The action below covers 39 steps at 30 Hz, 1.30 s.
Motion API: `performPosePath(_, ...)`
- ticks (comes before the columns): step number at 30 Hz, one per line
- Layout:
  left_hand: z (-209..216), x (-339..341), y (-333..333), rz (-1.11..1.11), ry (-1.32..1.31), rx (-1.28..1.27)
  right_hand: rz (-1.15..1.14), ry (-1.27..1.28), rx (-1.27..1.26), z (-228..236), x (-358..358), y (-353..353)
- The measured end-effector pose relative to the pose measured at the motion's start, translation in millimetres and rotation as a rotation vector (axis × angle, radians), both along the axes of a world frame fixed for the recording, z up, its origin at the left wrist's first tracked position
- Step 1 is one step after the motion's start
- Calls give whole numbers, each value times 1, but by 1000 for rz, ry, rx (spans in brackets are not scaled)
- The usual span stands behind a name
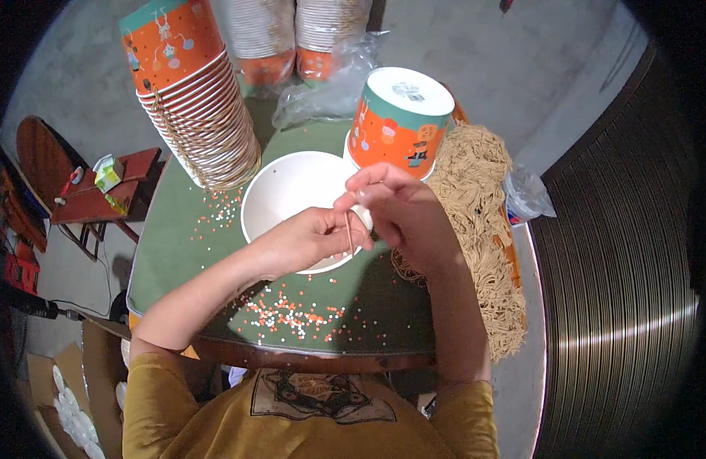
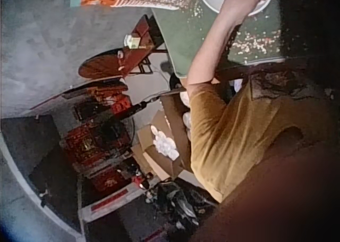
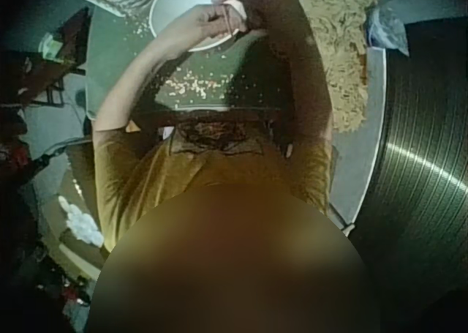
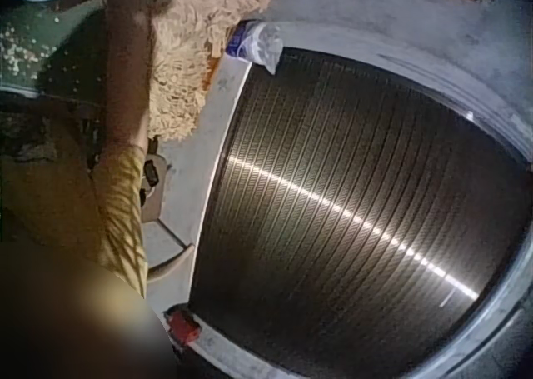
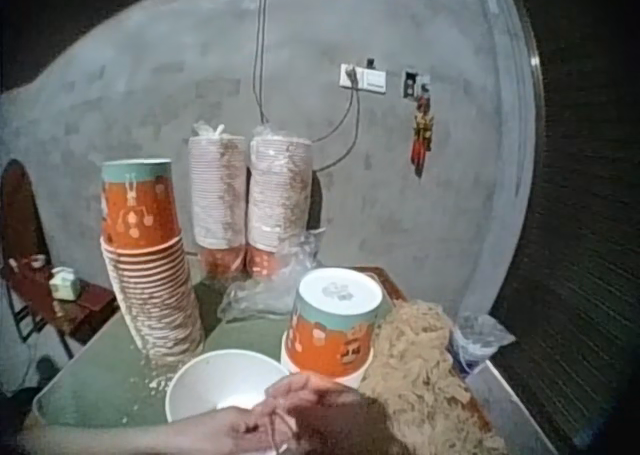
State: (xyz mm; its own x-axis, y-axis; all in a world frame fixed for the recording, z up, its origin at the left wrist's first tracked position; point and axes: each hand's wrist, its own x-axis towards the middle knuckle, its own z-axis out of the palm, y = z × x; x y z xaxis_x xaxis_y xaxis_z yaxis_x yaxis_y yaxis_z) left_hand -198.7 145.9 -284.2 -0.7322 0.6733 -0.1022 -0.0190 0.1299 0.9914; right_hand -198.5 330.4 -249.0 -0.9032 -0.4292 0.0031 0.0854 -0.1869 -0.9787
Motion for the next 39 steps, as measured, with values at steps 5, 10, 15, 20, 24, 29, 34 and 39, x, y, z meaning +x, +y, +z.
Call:
performPosePath(5,5,1,-2,-30,-97,25,-217,-60,-62,-27,-16,15)
performPosePath(10,0,0,-2,19,-120,34,-393,1,172,-46,16,16)
performPosePath(15,0,1,5,41,-82,-29,-523,648,593,-66,48,6)
performPosePath(20,4,1,4,44,-107,-14,-564,677,553,-64,57,-4)
performPosePath(24,4,-4,1,11,-273,53,-573,693,410,-74,62,-24)
performPosePath(29,9,-6,-4,-4,-381,68,-552,724,489,-75,60,-20)
performPosePath(34,11,-5,-4,26,-415,134,-466,750,308,-79,57,-3)
performPosePath(39,9,2,-1,9,-108,33,-206,-198,-327,-61,57,11)
